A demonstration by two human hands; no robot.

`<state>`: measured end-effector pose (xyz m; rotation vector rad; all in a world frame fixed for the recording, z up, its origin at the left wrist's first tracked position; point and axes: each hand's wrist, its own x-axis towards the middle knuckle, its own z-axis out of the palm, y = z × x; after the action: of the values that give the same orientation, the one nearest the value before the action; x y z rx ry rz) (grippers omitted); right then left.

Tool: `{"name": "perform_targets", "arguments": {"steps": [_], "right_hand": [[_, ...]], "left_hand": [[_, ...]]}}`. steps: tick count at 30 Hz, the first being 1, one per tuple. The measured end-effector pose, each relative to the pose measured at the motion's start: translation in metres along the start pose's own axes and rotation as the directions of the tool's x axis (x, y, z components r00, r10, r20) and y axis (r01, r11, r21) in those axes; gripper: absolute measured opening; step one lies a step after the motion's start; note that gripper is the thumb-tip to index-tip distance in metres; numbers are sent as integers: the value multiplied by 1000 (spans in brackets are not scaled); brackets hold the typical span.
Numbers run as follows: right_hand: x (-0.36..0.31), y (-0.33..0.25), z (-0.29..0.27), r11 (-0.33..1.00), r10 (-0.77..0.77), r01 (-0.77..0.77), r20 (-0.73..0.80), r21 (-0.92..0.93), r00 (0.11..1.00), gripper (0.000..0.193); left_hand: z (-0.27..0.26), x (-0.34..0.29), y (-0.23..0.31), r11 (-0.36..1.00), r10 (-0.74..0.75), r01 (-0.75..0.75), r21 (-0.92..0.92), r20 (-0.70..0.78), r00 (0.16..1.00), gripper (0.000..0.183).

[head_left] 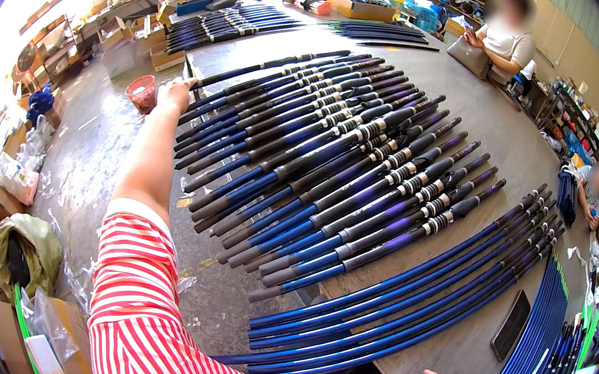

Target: The person uses a white marker to mark positions on a set of blue rods laid out on a table. They then pick up one rod, slide a grey grip onto the handle end, and return it to the table.

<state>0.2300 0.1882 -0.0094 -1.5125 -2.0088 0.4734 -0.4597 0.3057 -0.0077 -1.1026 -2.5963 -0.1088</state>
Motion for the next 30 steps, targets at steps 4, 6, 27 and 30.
{"name": "perform_targets", "arguments": {"steps": [4, 6, 27, 30], "right_hand": [[3, 12, 8, 995, -95, 95, -58, -6, 994, 16], [2, 21, 10, 988, -156, 157, -70, 1, 985, 18], [-16, 34, 1, 905, -332, 375, -219, 201, 917, 16], [-20, 36, -4, 905, -299, 340, -187, 255, 936, 14]], "left_hand": [[48, 32, -23, 999, -28, 30, 34, -47, 999, 58], [63, 42, -54, 991, 91, -62, 122, -249, 964, 47], [-155, -361, 160, 438, 724, -510, -740, -46, 689, 20], [-130, -363, 168, 475, 720, -516, -713, -23, 694, 23]]}}
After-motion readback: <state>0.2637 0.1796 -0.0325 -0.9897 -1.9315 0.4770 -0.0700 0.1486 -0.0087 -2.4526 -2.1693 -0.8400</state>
